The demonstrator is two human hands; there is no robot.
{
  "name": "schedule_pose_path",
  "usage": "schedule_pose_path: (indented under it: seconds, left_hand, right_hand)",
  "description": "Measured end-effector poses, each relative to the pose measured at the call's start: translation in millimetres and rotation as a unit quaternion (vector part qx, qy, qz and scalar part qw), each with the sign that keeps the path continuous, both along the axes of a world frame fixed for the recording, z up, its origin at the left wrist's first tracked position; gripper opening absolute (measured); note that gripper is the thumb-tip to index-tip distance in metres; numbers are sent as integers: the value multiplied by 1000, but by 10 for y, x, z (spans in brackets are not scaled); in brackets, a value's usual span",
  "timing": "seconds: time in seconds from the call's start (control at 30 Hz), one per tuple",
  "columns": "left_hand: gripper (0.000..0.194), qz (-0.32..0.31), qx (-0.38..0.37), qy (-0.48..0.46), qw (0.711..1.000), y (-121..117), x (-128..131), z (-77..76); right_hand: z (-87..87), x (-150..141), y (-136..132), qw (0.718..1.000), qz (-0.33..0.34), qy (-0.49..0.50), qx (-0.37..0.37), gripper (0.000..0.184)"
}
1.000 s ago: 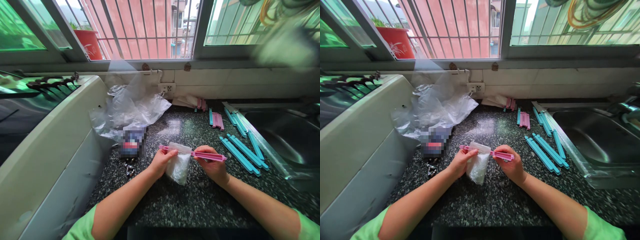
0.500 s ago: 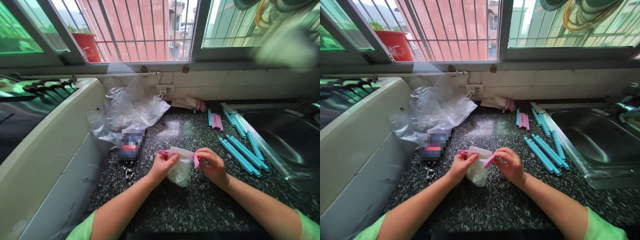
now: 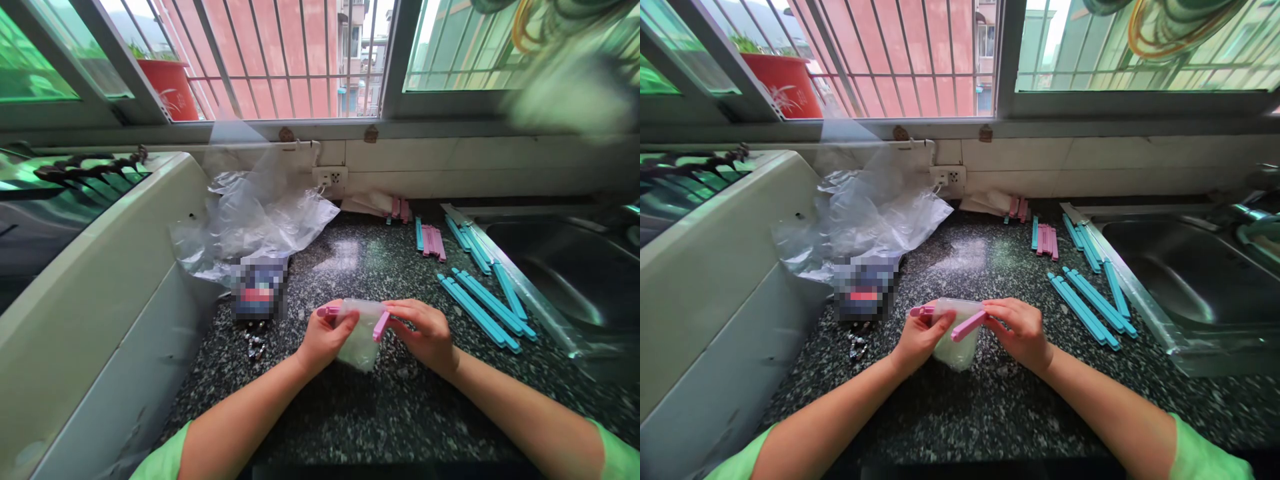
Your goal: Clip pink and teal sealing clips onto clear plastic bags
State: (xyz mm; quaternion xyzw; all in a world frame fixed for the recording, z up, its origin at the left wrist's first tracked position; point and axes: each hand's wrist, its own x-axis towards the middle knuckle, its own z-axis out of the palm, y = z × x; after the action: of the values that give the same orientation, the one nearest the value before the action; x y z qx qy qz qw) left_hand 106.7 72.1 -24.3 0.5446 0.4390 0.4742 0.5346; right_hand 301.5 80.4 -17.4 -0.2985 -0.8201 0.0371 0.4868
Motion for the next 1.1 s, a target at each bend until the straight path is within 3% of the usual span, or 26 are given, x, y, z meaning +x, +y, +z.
schedule_pose_path:
  seconds: [0.33,0.63,0.87,1.1]
  left_hand:
    - [41,-18,59,44,997,6,-20,-3]
    - [30,-33,92,86,992,8,-10,23]
    - [33,-31,70,83,994,31,-28,-33]
    - [38,21,51,41,998,36,-51,78]
  right_hand:
    - [-5,-2,19,999,-8,-40,9,22]
    - [-16,2,27,995,-19,-97,29,20]
    - [-17,1,52,993,-47,-102,34,16]
    - [-19,19,70,994,-53,-94,20,15]
